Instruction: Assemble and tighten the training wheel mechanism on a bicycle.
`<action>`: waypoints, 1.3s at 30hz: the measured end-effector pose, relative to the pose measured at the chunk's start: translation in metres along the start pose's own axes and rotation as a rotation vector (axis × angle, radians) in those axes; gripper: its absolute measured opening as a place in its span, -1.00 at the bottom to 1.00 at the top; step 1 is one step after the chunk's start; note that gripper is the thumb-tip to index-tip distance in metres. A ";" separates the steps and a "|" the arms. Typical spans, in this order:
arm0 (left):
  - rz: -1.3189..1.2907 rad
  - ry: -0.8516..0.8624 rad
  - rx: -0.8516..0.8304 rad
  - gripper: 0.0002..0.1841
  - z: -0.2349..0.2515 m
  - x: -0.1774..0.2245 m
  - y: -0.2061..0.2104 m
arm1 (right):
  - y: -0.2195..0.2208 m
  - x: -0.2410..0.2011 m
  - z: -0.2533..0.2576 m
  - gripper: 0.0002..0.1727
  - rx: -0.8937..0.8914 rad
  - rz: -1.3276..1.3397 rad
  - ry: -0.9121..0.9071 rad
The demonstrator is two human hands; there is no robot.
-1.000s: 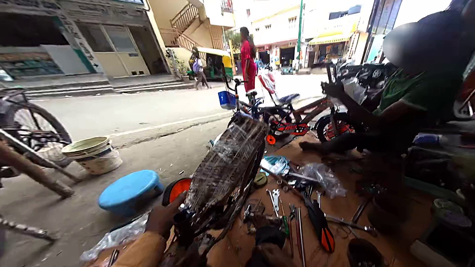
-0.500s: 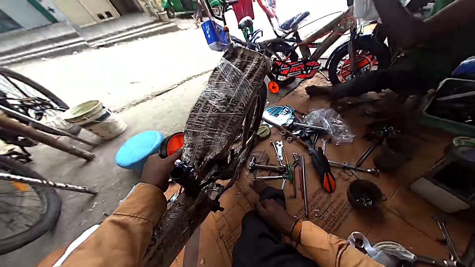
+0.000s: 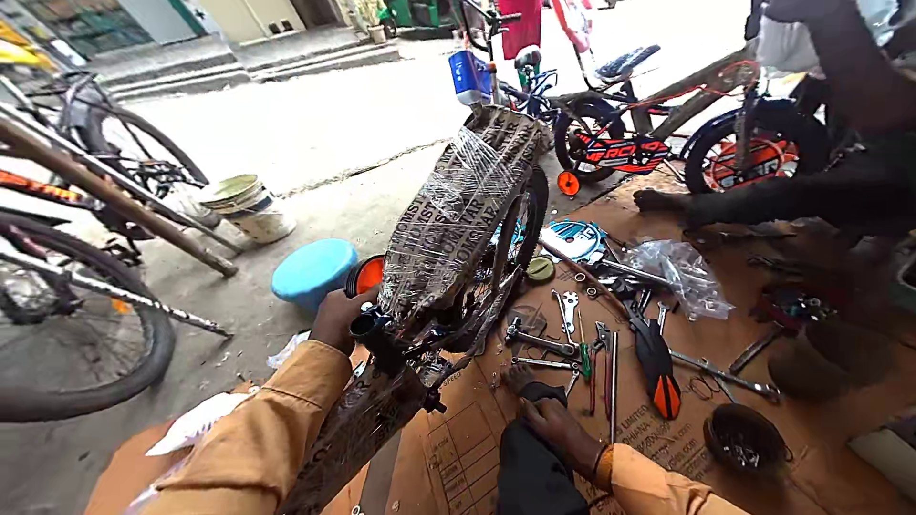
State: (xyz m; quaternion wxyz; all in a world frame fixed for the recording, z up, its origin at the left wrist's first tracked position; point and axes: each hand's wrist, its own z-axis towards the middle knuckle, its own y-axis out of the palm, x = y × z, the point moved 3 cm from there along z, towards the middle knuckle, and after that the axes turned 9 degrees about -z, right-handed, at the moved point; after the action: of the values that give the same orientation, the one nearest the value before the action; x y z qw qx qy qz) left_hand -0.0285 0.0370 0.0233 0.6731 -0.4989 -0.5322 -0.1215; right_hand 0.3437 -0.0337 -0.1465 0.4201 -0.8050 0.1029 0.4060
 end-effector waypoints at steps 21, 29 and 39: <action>-0.320 0.168 0.173 -0.47 -0.035 0.058 -0.012 | 0.007 0.015 0.005 -0.26 -0.019 0.181 -0.062; -0.378 0.243 0.249 -0.43 -0.052 0.052 0.005 | 0.009 0.013 -0.009 -0.28 0.020 0.172 -0.061; -0.500 0.252 0.206 -0.39 -0.048 0.047 0.008 | 0.019 -0.022 -0.008 -0.22 -0.069 0.000 0.079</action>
State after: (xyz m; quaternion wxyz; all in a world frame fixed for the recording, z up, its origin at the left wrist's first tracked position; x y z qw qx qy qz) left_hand 0.0247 0.0194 0.0620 0.7301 -0.2623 -0.5605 -0.2899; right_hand 0.3247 -0.0556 -0.1390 0.3876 -0.8344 0.1054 0.3773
